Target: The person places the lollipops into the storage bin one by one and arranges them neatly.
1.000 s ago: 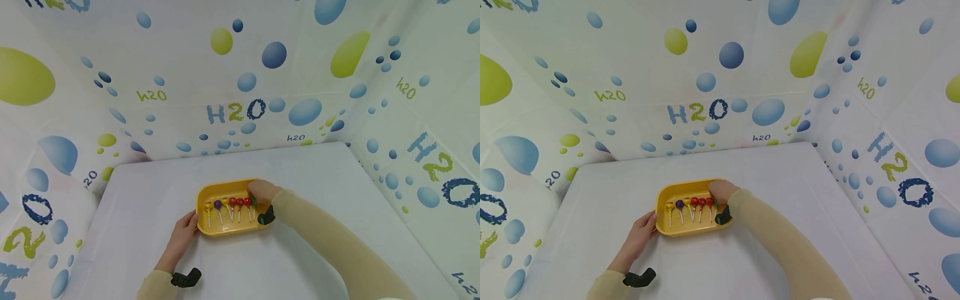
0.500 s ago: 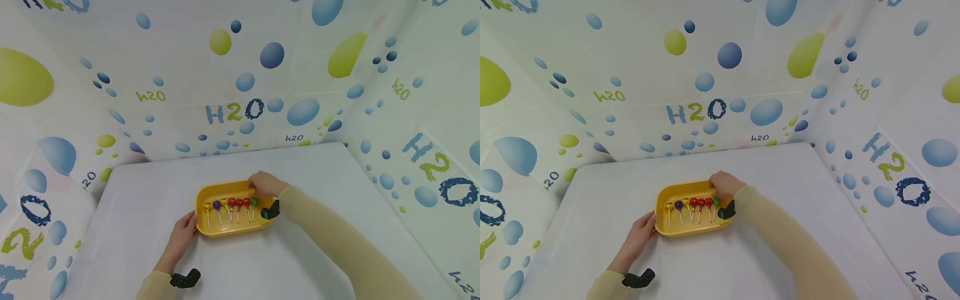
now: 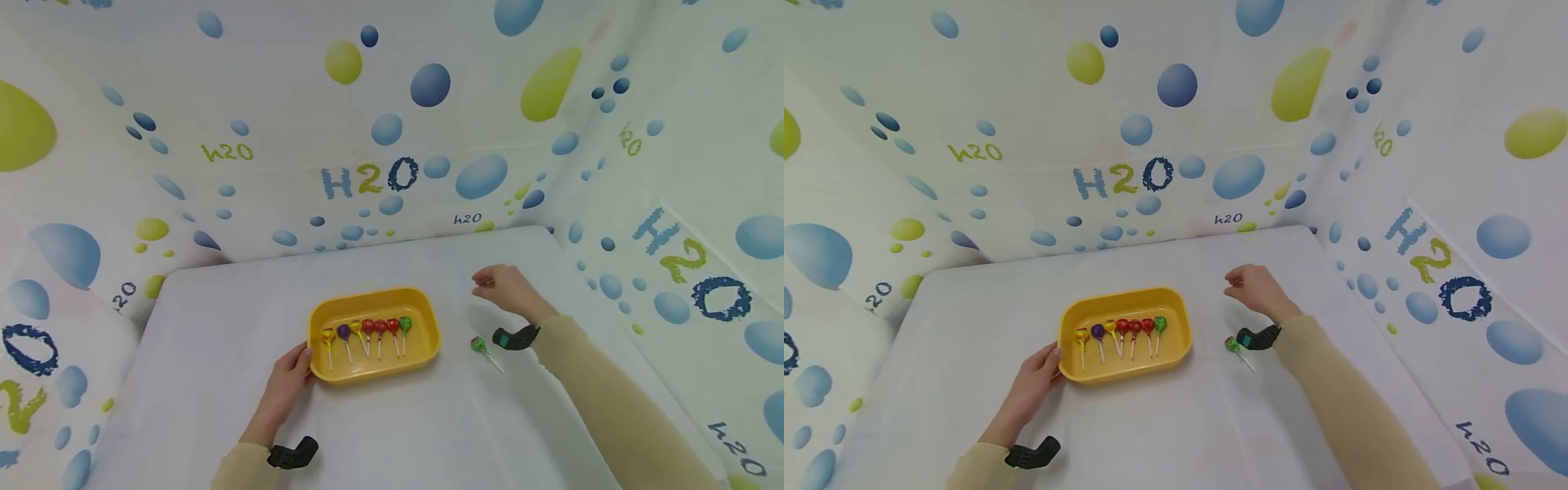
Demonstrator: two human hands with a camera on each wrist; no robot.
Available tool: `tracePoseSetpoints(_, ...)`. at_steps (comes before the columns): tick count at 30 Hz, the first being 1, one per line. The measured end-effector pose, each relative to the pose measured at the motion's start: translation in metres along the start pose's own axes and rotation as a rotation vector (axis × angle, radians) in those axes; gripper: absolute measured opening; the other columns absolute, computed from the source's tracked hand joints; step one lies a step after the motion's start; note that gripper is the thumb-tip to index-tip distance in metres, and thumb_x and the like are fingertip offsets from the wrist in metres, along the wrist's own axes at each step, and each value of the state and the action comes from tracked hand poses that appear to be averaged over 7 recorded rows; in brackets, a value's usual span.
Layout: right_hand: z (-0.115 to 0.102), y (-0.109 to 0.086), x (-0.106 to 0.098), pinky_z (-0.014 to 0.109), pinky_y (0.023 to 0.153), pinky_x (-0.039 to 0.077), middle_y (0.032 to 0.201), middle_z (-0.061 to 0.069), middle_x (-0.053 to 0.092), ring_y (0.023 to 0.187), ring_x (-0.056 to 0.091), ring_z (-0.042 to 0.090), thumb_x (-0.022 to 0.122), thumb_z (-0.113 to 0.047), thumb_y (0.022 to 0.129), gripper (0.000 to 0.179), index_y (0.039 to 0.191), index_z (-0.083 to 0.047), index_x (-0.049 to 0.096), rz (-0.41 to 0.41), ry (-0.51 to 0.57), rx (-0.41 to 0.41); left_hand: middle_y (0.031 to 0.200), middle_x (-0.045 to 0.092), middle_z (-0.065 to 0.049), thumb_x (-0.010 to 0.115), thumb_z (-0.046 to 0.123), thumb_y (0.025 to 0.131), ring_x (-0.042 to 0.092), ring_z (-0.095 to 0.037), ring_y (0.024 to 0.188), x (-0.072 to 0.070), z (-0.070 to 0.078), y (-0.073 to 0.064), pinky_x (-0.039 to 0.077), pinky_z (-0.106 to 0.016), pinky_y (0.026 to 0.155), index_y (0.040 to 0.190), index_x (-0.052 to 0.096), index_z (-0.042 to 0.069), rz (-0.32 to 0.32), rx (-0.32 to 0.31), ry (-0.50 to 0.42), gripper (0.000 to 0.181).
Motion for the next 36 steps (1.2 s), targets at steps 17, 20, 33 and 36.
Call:
tracePoseSetpoints(17,0.053,-0.034,0.069,0.047,0.104,0.055,0.127,0.009,0.073,0.12,0.065,0.029,0.069,-0.014,0.098,0.035,0.132,-0.005,0.069,-0.214,0.052,-0.037,0.157,0.041,-0.028,0.035,0.03,0.113,0.053,-0.04,0.136,0.0,-0.002,0.003,0.053,-0.041,0.106,0.159,0.027,-0.004,0.007,-0.018,-0.01,0.057)
tracePoseSetpoints(20,0.054,-0.033,0.074,0.046,0.104,0.055,0.124,0.008,0.074,0.118,0.066,0.028,0.071,-0.013,0.096,0.033,0.129,-0.005,0.071,-0.209,0.025,-0.058,0.157,0.042,-0.027,0.035,0.03,0.113,0.053,-0.039,0.136,0.0,-0.004,0.005,0.053,-0.04,0.106,0.159,0.028,-0.003,0.007,-0.019,-0.009,0.056)
tracePoseSetpoints(33,0.05,-0.033,0.073,0.044,0.096,0.058,0.113,0.006,0.077,0.107,0.07,0.025,0.075,-0.01,0.091,0.023,0.114,-0.008,0.078,-0.142,-0.015,-0.057,0.157,0.041,-0.028,0.036,0.028,0.113,0.053,-0.041,0.136,0.0,-0.001,0.003,0.052,-0.043,0.106,0.159,0.028,-0.003,0.012,-0.027,-0.016,0.056)
tracePoseSetpoints(36,0.047,-0.031,0.069,0.042,0.094,0.06,0.112,0.006,0.077,0.104,0.072,0.022,0.075,-0.011,0.092,0.024,0.115,-0.007,0.077,-0.122,-0.007,-0.056,0.157,0.04,-0.029,0.036,0.028,0.113,0.053,-0.041,0.136,-0.001,0.0,0.002,0.052,-0.044,0.107,0.159,0.029,-0.003,0.01,-0.027,-0.021,0.056)
Point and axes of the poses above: each hand's wrist, its own y-axis towards the middle knuckle, its own x-axis out of the palm, z = x × y, the point moved 5 cm from there along y, towards the middle knuckle
